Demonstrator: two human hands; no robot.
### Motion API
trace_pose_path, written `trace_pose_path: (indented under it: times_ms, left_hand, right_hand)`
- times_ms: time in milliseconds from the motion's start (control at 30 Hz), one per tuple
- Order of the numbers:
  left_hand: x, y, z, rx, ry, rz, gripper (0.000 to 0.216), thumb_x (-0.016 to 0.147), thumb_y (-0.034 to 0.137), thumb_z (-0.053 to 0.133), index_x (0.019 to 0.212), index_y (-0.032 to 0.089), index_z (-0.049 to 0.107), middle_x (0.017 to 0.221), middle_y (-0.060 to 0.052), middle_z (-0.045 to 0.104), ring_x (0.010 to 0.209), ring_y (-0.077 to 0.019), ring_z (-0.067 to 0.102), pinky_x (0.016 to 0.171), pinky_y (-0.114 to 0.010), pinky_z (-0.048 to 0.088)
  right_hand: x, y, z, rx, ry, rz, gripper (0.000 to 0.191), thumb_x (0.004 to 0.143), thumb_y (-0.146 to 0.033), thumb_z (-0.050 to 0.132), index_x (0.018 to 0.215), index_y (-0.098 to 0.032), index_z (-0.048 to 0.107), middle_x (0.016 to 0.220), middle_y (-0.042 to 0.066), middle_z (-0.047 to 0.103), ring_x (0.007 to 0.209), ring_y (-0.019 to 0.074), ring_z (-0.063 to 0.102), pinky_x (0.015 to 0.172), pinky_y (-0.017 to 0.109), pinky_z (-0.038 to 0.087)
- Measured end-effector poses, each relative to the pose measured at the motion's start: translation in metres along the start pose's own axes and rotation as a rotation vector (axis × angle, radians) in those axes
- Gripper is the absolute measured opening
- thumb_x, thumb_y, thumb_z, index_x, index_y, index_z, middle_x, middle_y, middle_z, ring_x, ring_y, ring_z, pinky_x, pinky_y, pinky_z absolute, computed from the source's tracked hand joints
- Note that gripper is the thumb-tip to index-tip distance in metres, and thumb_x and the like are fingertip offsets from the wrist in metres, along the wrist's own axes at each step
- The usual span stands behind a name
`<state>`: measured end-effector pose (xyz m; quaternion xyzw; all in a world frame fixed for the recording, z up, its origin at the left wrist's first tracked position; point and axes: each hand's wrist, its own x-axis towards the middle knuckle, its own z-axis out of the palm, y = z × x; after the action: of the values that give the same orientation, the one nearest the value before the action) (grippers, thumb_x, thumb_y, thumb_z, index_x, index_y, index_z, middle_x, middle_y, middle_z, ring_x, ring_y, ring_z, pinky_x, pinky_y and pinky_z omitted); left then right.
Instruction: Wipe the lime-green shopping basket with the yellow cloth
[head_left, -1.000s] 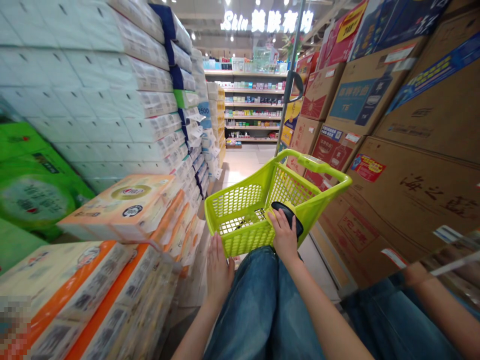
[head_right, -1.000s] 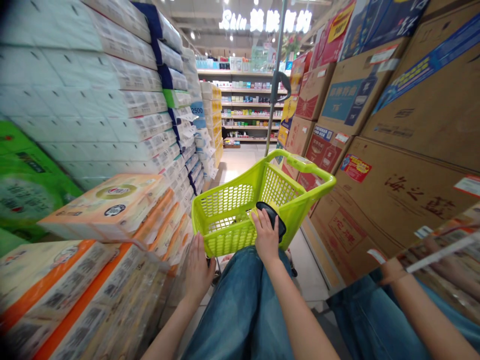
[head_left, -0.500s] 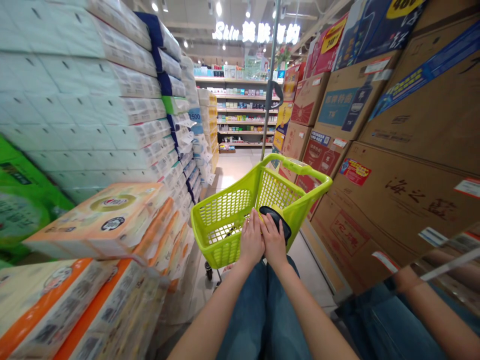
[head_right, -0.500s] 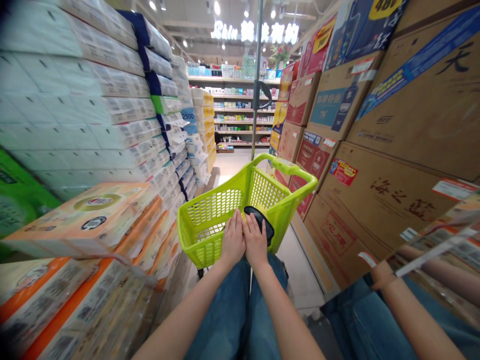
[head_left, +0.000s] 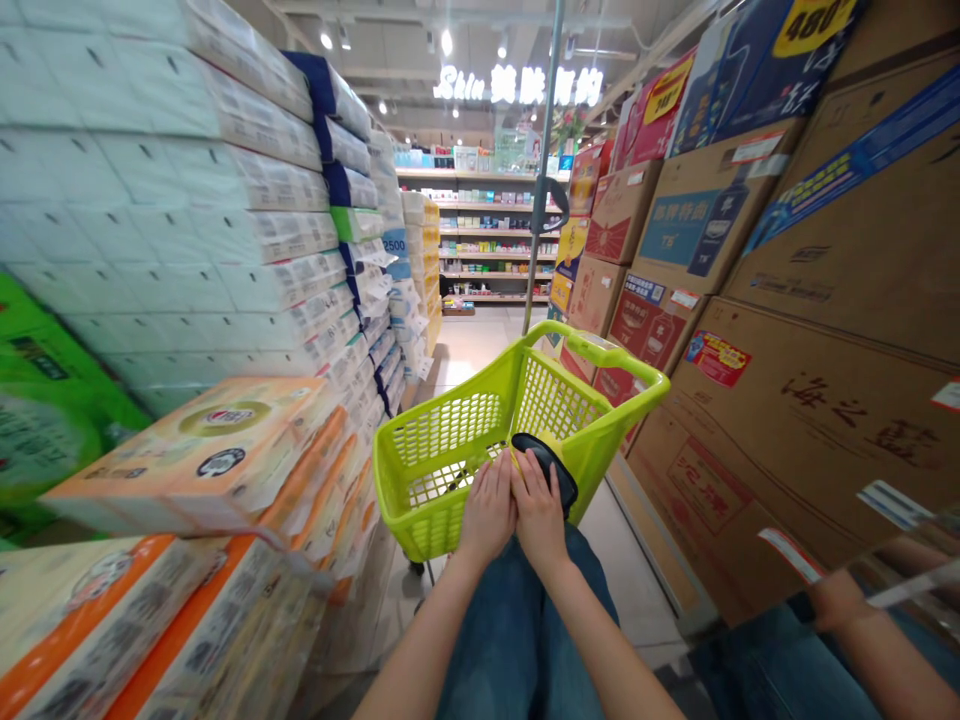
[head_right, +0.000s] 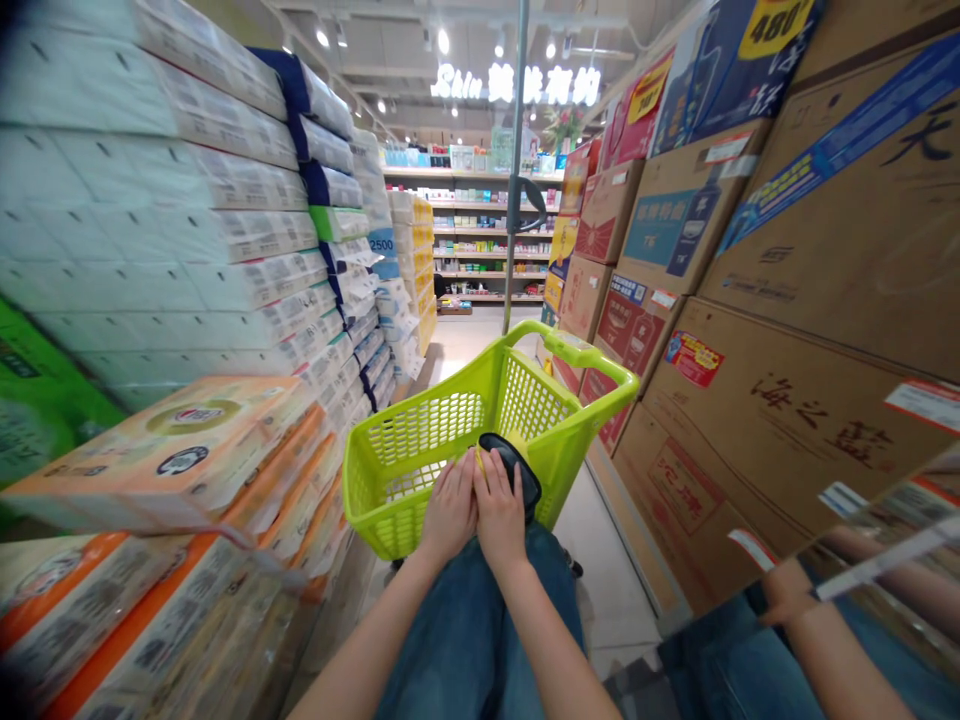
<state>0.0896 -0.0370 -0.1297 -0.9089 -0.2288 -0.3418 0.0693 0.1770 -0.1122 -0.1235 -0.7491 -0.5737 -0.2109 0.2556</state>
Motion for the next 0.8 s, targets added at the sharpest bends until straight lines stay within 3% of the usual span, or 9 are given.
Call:
trace_pose_path:
  times_ms: [200, 400, 500, 600, 733, 800]
  left_hand:
    - [-0.01, -0.005, -0.002, 0.122, 0.023, 0.048, 0.064, 0.092, 0.017, 0.039, 0.153, 0.005, 0.022, 0.151, -0.017, 0.046, 0.14, -0.0204, 0.042, 0.117, -0.038, 0.032]
    - [-0.012, 0.002, 0.002, 0.176, 0.049, -0.049, 0.071, 0.093, 0.022, 0.044, 0.155, 0.006, 0.014, 0.153, -0.016, 0.042, 0.137, -0.023, 0.045, 0.115, -0.041, 0.032]
    - [-0.011, 0.002, 0.0, 0.176, -0.009, -0.042, 0.07, 0.093, 0.023, 0.043, 0.156, 0.012, 0.015, 0.158, -0.01, 0.037, 0.139, -0.0228, 0.041, 0.112, -0.039, 0.034]
    - [-0.007, 0.003, -0.003, 0.154, -0.063, -0.066, 0.068, 0.094, 0.024, 0.042, 0.157, 0.016, 0.017, 0.161, -0.004, 0.03, 0.139, -0.0224, 0.04, 0.11, -0.038, 0.036]
    - [-0.004, 0.008, -0.005, 0.125, -0.091, -0.053, 0.071, 0.092, 0.024, 0.045, 0.157, 0.021, 0.016, 0.163, 0.0, 0.024, 0.137, -0.0234, 0.041, 0.111, -0.04, 0.036]
    - [-0.003, 0.011, -0.006, 0.121, -0.106, -0.039, 0.073, 0.091, 0.024, 0.048, 0.157, 0.023, 0.016, 0.164, -0.001, 0.021, 0.136, -0.0247, 0.042, 0.11, -0.042, 0.036]
  right_hand:
    - [-0.005, -0.006, 0.004, 0.0, 0.034, -0.033, 0.062, 0.091, -0.006, 0.038, 0.151, -0.02, 0.037, 0.153, 0.006, 0.046, 0.148, 0.0194, 0.028, 0.122, 0.044, 0.009]
    - [0.005, 0.019, -0.007, -0.025, 0.011, -0.213, 0.062, 0.091, -0.008, 0.042, 0.149, -0.027, 0.04, 0.15, 0.003, 0.049, 0.144, 0.0162, 0.035, 0.123, 0.044, 0.0]
    - [0.014, 0.046, -0.02, -0.061, 0.001, -0.23, 0.066, 0.088, -0.004, 0.041, 0.148, -0.031, 0.042, 0.149, 0.001, 0.051, 0.142, 0.0162, 0.038, 0.122, 0.048, -0.004]
    - [0.027, 0.087, -0.04, -0.129, 0.013, -0.157, 0.068, 0.085, -0.001, 0.04, 0.145, -0.031, 0.045, 0.148, 0.001, 0.052, 0.142, 0.0167, 0.039, 0.122, 0.048, -0.004]
    - [0.046, 0.147, -0.07, -0.226, 0.058, 0.014, 0.068, 0.08, -0.001, 0.042, 0.142, -0.03, 0.048, 0.149, 0.001, 0.051, 0.142, 0.0182, 0.039, 0.121, 0.051, -0.001]
    - [0.053, 0.164, -0.076, -0.247, 0.096, 0.125, 0.069, 0.078, -0.003, 0.043, 0.142, -0.029, 0.048, 0.15, 0.001, 0.05, 0.143, 0.0195, 0.037, 0.121, 0.053, 0.002]
